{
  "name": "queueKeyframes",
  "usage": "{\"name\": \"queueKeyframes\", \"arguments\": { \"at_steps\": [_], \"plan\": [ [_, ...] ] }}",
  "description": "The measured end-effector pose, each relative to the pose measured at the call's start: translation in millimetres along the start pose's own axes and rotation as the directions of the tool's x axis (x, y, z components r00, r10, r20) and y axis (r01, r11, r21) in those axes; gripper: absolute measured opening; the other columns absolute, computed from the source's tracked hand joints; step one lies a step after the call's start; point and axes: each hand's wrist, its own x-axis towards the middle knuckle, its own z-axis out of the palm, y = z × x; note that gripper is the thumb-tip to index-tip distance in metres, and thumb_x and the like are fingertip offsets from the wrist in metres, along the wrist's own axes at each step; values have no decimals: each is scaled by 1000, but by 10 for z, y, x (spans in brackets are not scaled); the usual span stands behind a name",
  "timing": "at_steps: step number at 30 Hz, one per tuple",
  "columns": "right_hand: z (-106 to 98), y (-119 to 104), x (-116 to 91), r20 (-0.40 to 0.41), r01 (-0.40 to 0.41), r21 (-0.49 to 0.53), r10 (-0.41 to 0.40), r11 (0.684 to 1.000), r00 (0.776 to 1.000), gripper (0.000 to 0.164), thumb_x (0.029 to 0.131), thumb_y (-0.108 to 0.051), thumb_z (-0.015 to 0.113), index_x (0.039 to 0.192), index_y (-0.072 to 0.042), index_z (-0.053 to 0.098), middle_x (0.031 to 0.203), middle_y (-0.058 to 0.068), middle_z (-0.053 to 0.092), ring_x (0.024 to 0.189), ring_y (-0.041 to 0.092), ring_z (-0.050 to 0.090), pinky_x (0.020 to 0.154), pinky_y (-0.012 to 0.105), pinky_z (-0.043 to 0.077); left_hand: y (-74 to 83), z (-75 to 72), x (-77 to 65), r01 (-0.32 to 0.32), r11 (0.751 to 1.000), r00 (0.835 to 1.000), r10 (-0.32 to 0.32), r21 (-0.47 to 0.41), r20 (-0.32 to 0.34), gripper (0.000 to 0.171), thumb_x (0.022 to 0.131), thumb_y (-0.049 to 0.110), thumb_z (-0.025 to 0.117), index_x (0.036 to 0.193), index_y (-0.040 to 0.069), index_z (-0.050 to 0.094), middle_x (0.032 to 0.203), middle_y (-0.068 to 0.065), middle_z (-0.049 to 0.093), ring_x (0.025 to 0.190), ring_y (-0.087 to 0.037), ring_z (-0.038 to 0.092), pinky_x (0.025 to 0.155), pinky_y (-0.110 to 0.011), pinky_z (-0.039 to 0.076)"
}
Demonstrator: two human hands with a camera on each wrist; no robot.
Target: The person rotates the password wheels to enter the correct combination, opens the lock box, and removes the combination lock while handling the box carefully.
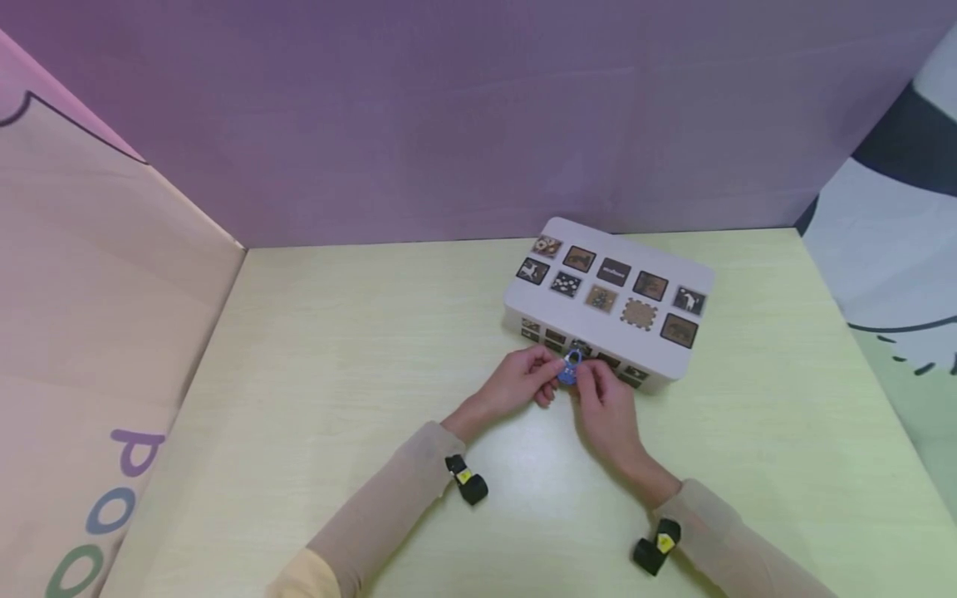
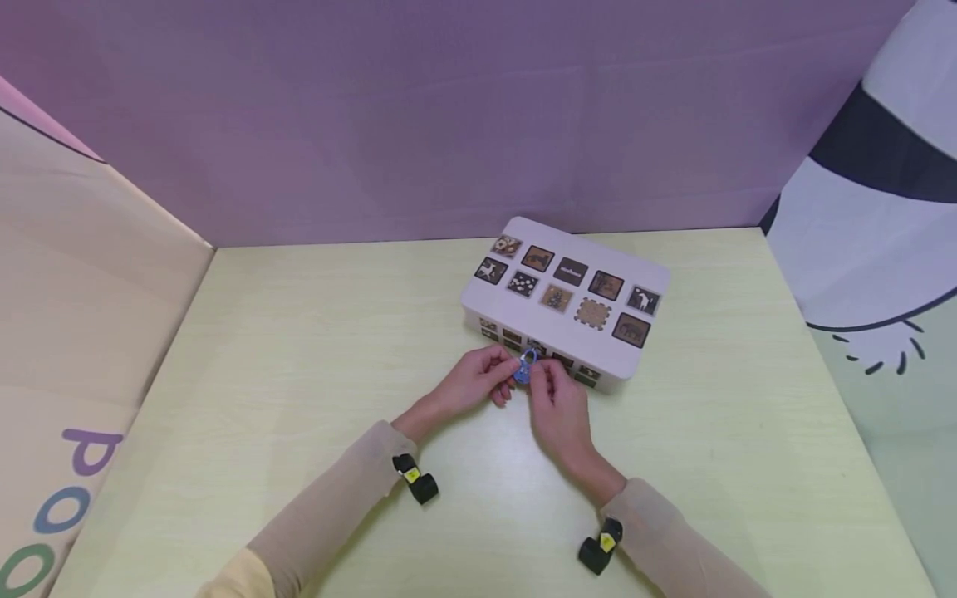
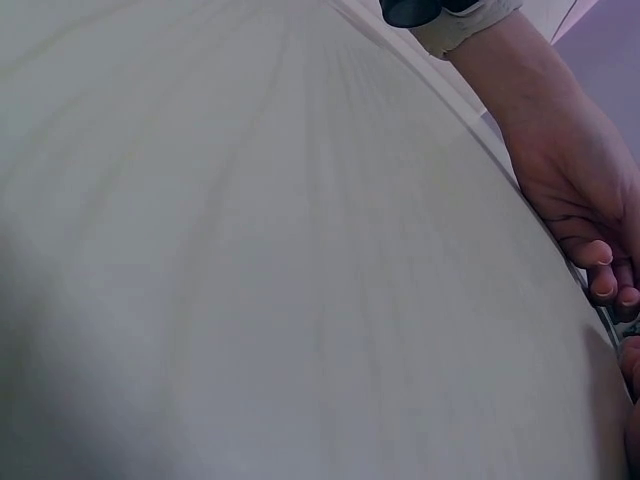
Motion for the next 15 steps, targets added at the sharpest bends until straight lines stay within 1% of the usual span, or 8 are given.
{"name": "queueKeyframes", "arguments": {
  "at_steps": [7,15],
  "plan": [
    [6,-2,2,6,5,-20,-5,1000,1000,14,102,-15,62,104,-3,67,80,9,68,68,14,58,58,20,50,-15,-4,11,-6,1000,1000,6,7,-1,19,107,23,58,105,5,65,83,-8,67,67,-14,64,64,-28,63],
    [21,9,3,9,31,-27,-31,999,999,13,102,-15,62,100,-4,67,78,8,68,66,14,58,56,21,50,-4,0,8,-12,1000,1000,12,3,2,19,107,22,58,105,5,64,83,-7,66,67,-14,63,64,-27,63]
  ]
}}
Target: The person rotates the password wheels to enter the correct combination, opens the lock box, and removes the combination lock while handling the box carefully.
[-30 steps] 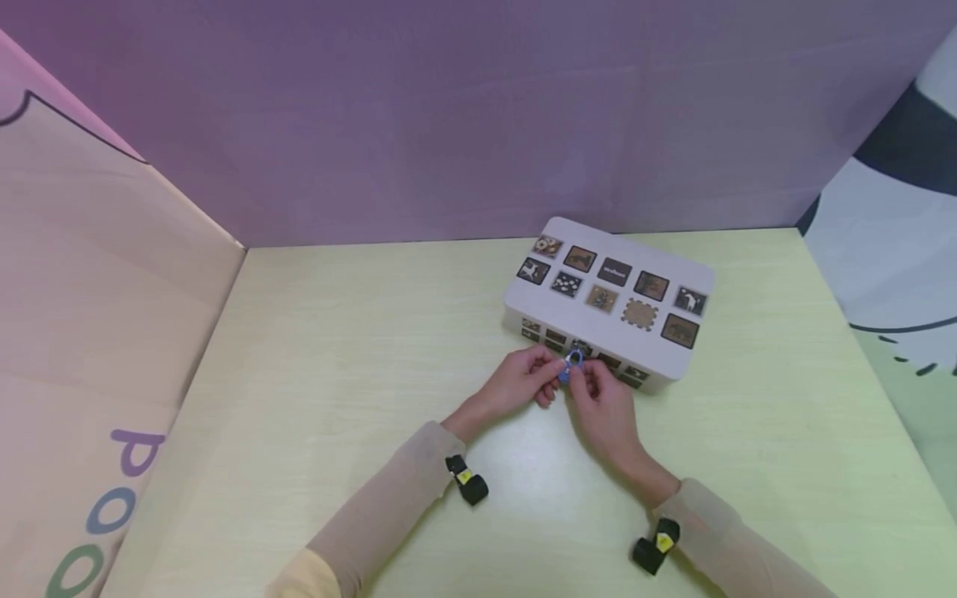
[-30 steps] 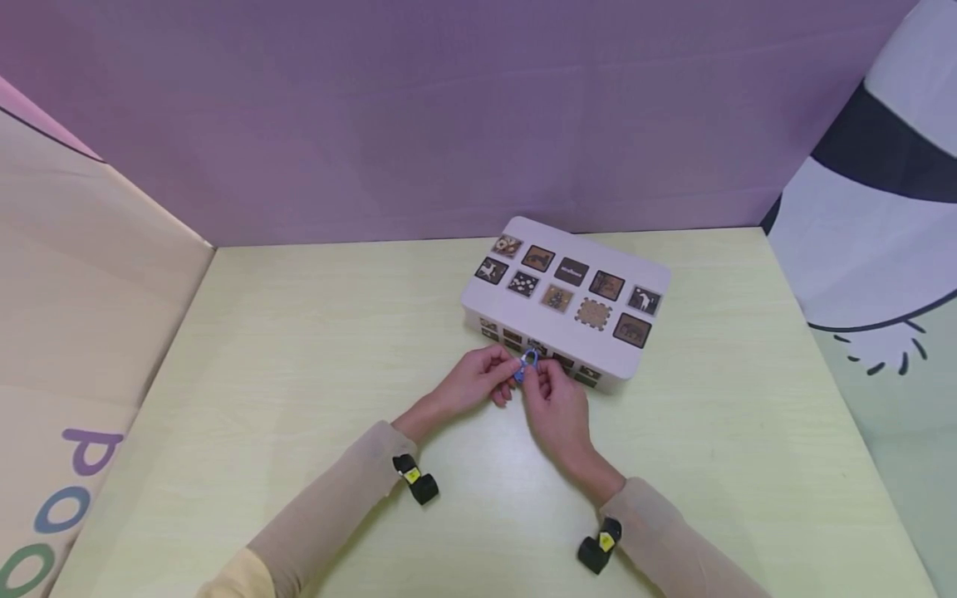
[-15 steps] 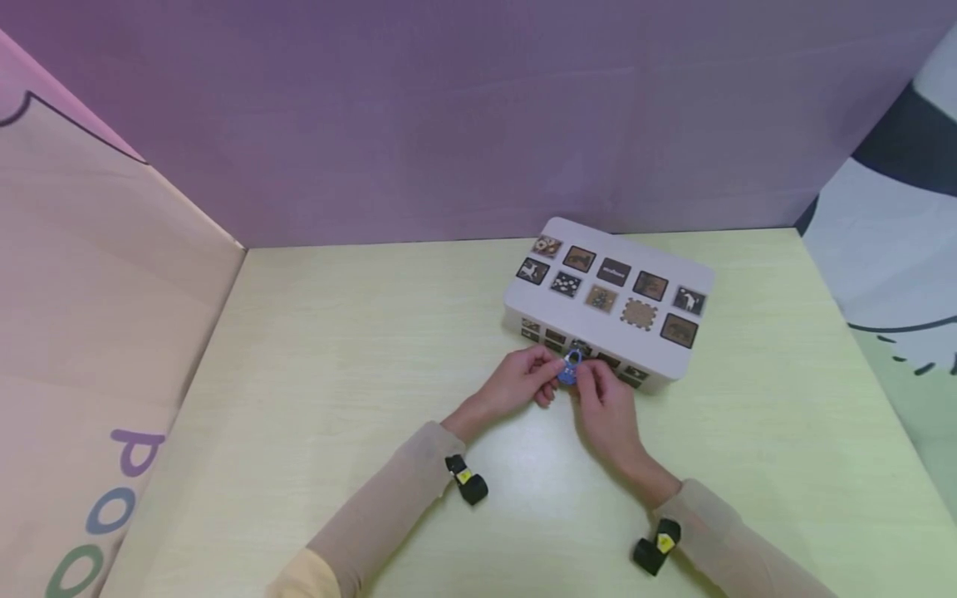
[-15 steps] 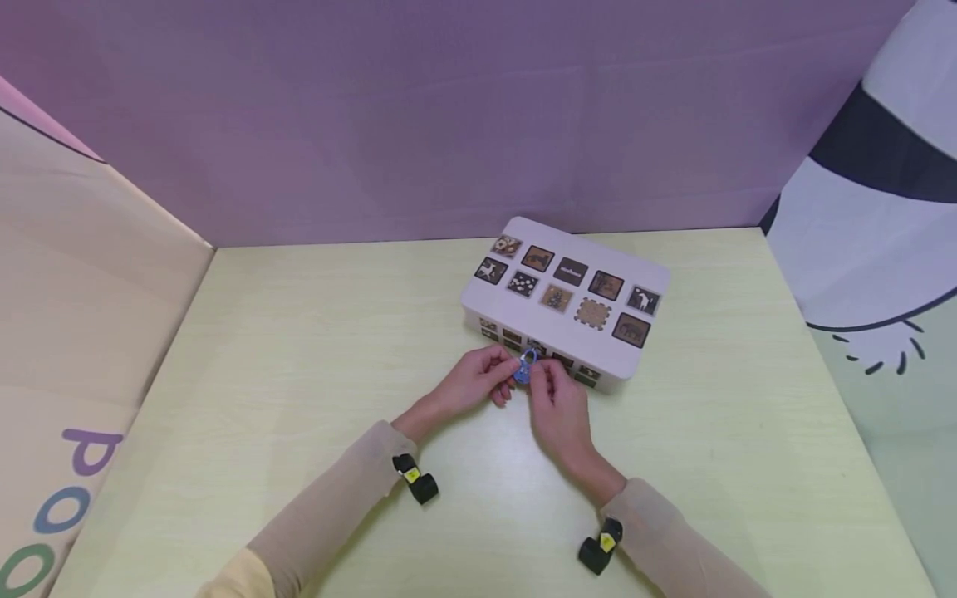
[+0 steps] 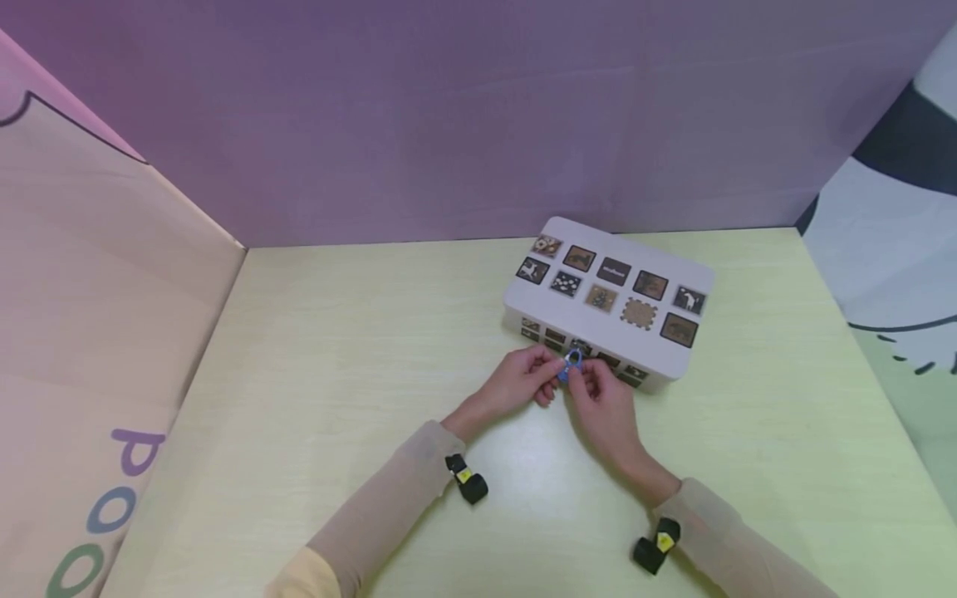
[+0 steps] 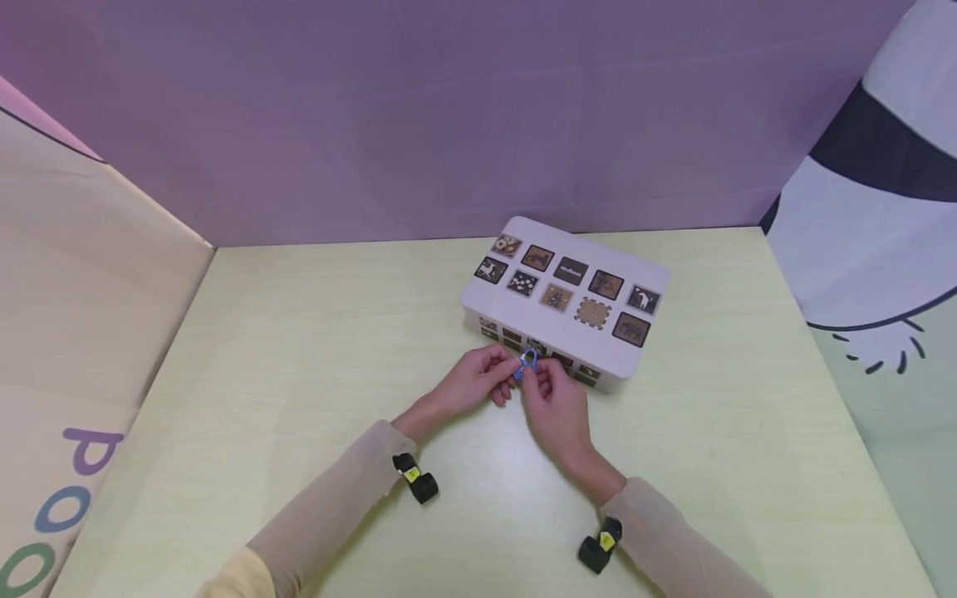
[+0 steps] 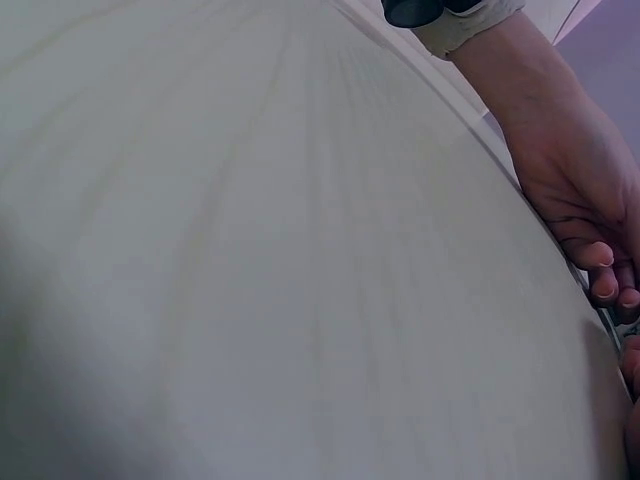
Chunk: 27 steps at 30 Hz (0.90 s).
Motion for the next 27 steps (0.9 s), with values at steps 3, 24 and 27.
{"name": "queueKeyframes", "arguments": {
  "at_steps": [3,24,27],
  "plan": [
    [7,3,1,-2,8,-5,-8,1000,1000,13,102,-15,61,100,-3,67,77,8,67,66,12,57,57,20,50,8,-2,-3,-1,1000,1000,1,-1,2,19,107,22,58,105,4,64,84,-7,66,67,-14,63,64,-27,63],
    [15,17,3,-6,28,-47,-28,999,1000,16,104,-17,59,100,-4,67,77,7,66,67,15,55,58,21,47,15,0,-15,9,1000,1000,-9,8,2,18,107,22,58,105,5,64,83,-8,67,67,-14,64,64,-28,63],
    [15,16,-1,-5,26,-44,-26,999,1000,17,105,-18,59,100,-4,68,77,7,66,67,14,55,58,21,46,19,-2,-17,11,1000,1000,-11,6,4,18,107,22,58,105,6,65,83,-8,67,68,-14,64,65,-28,63]
  ]
}}
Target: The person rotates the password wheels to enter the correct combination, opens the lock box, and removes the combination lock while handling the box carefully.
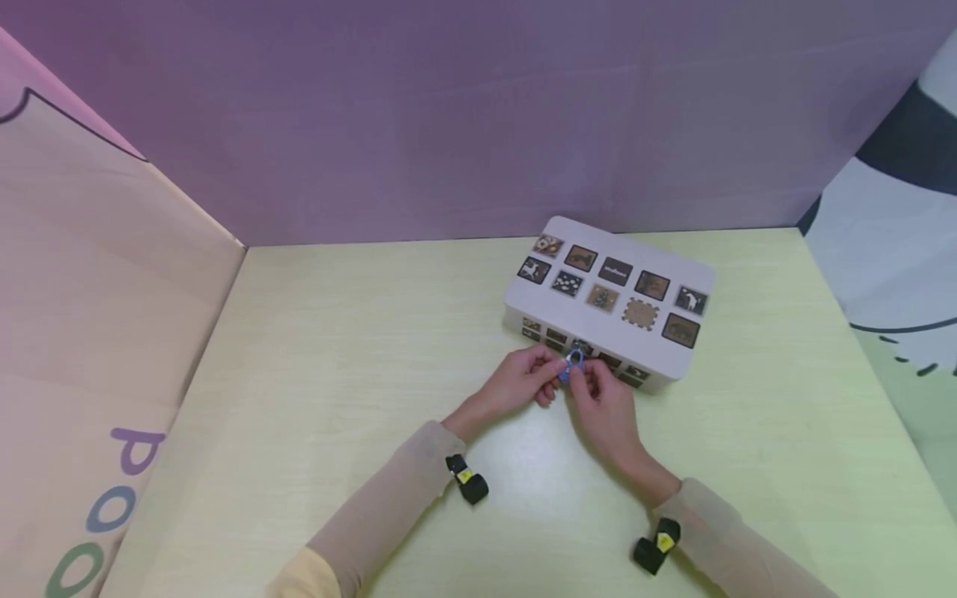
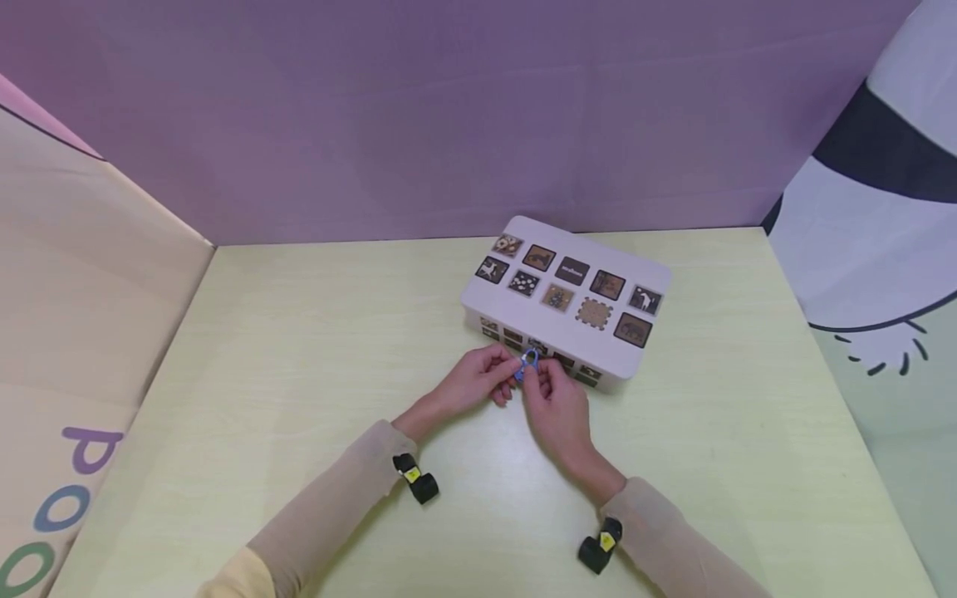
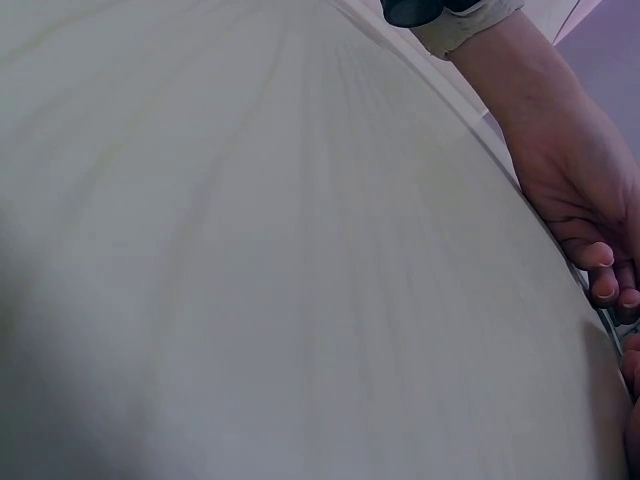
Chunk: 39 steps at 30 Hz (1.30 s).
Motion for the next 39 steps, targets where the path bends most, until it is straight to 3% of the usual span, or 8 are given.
{"name": "queueKeyframes", "arguments": {
  "at_steps": [20,30,39],
  "plan": [
    [-15,-17,3,6,-2,7,2,1000,1000,17,105,-19,59,101,-5,67,78,6,66,68,17,57,57,23,49,-13,-1,11,-7,1000,1000,7,-6,3,18,106,22,59,105,5,65,83,-8,67,68,-14,64,65,-28,63],
    [-46,-12,2,9,-34,94,33,995,999,25,109,-21,51,105,-4,69,83,9,69,69,19,58,57,23,50,-25,-8,23,-9,1000,1000,9,-1,-1,19,107,22,58,104,5,64,84,-8,67,67,-14,64,65,-29,64],
    [-60,5,6,1,-43,97,44,994,999,24,109,-21,53,104,-4,69,82,9,68,69,18,57,57,22,49,-34,-5,23,-17,1000,1000,17,-2,-5,21,108,22,56,103,3,63,84,-8,66,67,-14,64,64,-29,63]
  ]
}}
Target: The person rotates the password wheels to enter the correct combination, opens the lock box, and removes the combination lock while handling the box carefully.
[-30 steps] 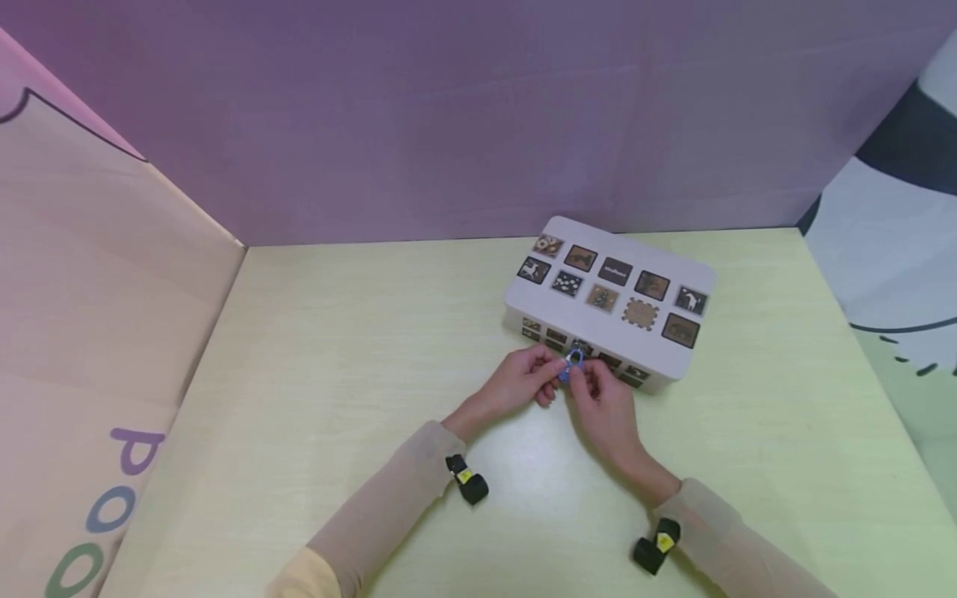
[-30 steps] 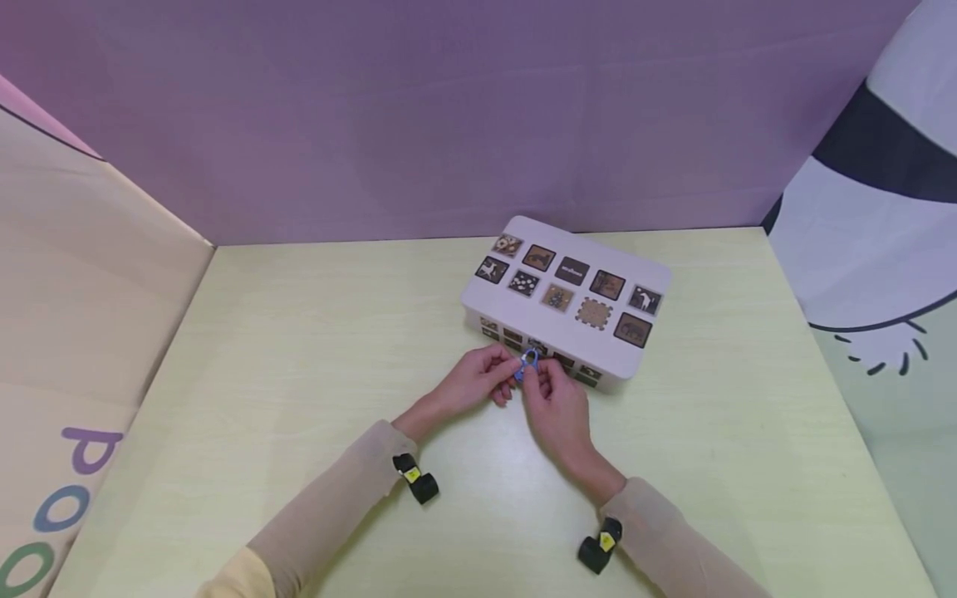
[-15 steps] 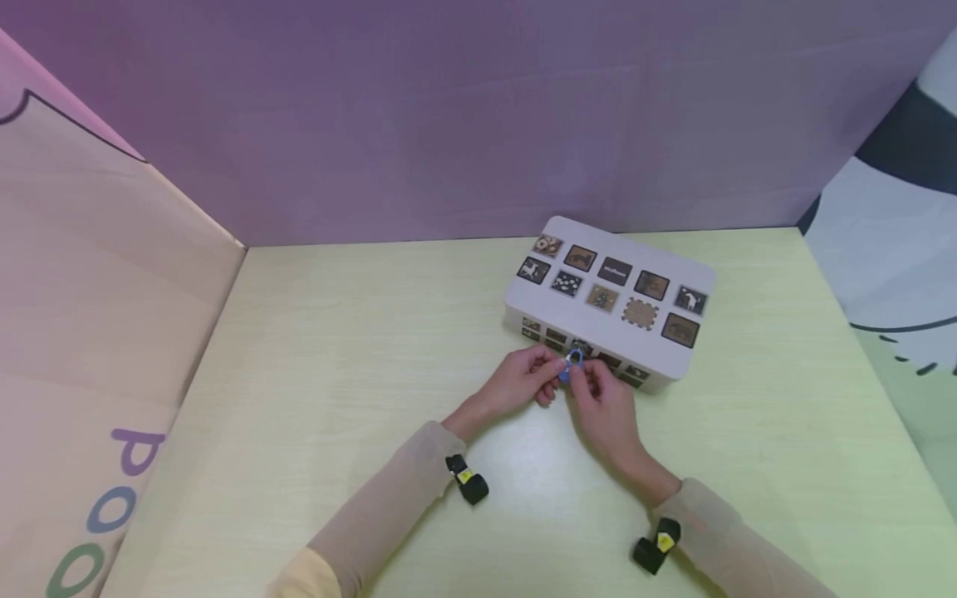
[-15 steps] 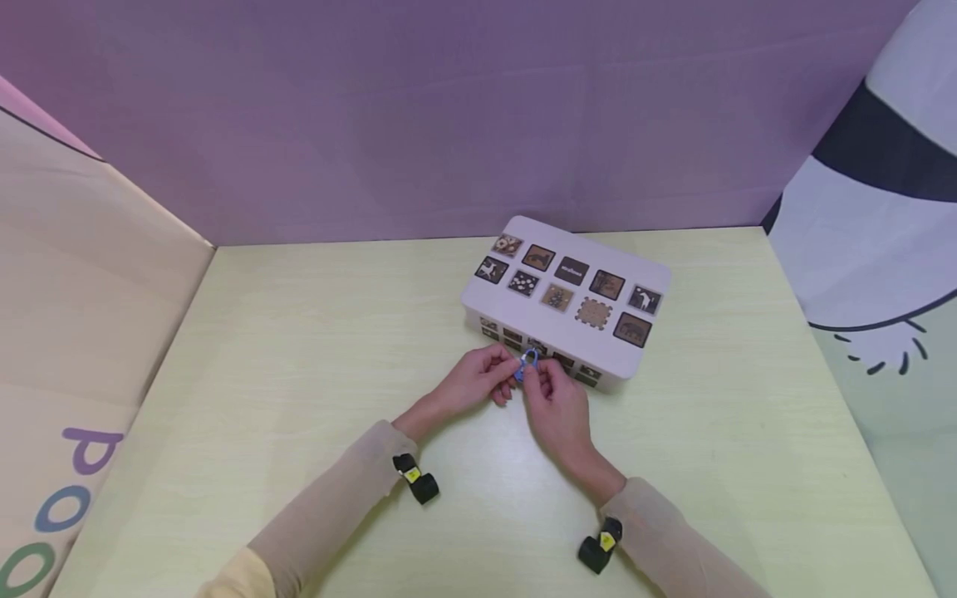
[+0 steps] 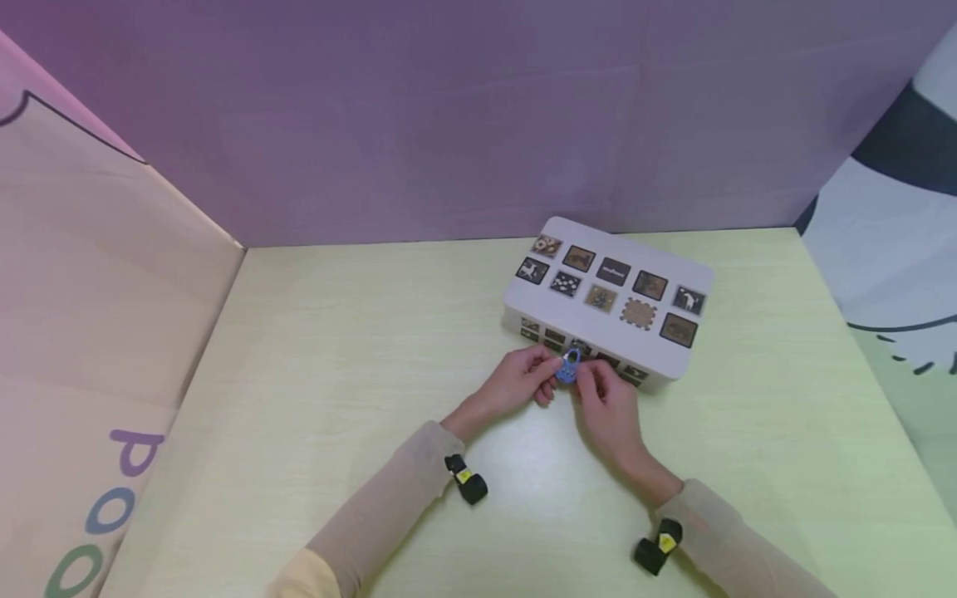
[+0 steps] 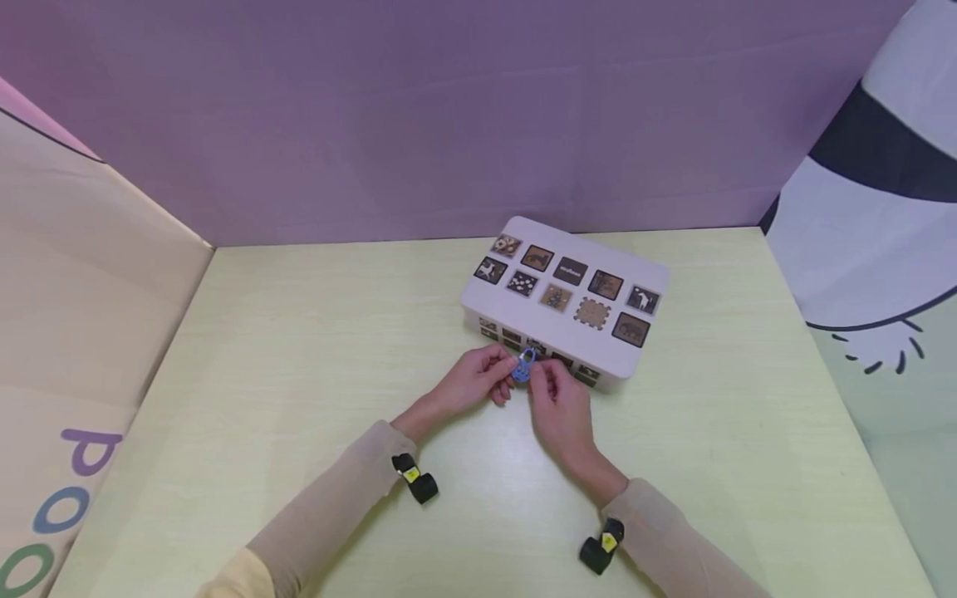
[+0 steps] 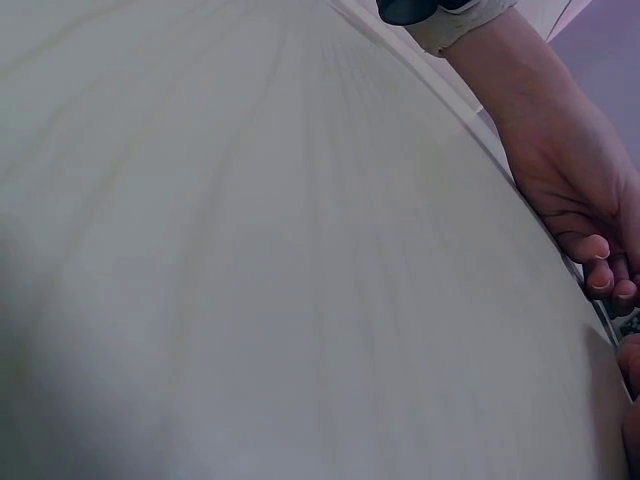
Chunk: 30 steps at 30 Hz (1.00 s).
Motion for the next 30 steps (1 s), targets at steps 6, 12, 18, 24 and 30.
{"name": "queueKeyframes", "arguments": {
  "at_steps": [6,12,18,24,30],
  "plan": [
    [-2,0,2,2,2,-6,-2,1000,1000,23,108,-21,55,103,-4,69,82,8,69,69,17,58,58,21,50,10,-2,-6,7,1000,1000,-7,-6,-3,21,108,22,56,103,3,63,86,-8,66,67,-15,64,64,-29,63],
    [0,0,0,-10,20,-17,-20,1000,1000,18,105,-19,60,101,-5,69,80,7,69,67,16,58,57,20,50,12,-5,-5,2,1000,1000,-2,0,2,20,108,22,56,104,3,63,86,-8,66,68,-15,64,64,-29,64],
    [6,14,2,-12,28,-15,-28,1000,1000,15,103,-16,62,99,-4,69,78,7,67,65,13,57,56,19,50,5,-8,4,-1,1000,1000,1,4,5,20,108,21,56,105,3,63,86,-8,66,68,-14,64,64,-29,64],
    [11,20,2,-13,27,-8,-27,1000,1000,16,103,-15,61,98,-2,69,79,10,68,66,12,56,56,17,49,4,-7,2,-3,1000,1000,3,5,8,20,108,22,56,105,3,63,86,-8,66,68,-14,64,65,-28,64],
    [13,18,2,-13,46,-36,-46,998,999,17,104,-15,60,99,-2,68,78,9,68,66,12,57,56,18,49,14,-3,-9,-2,1000,1000,2,-5,8,20,108,22,56,105,3,63,87,-8,66,69,-14,64,65,-28,63]
  ]
}}
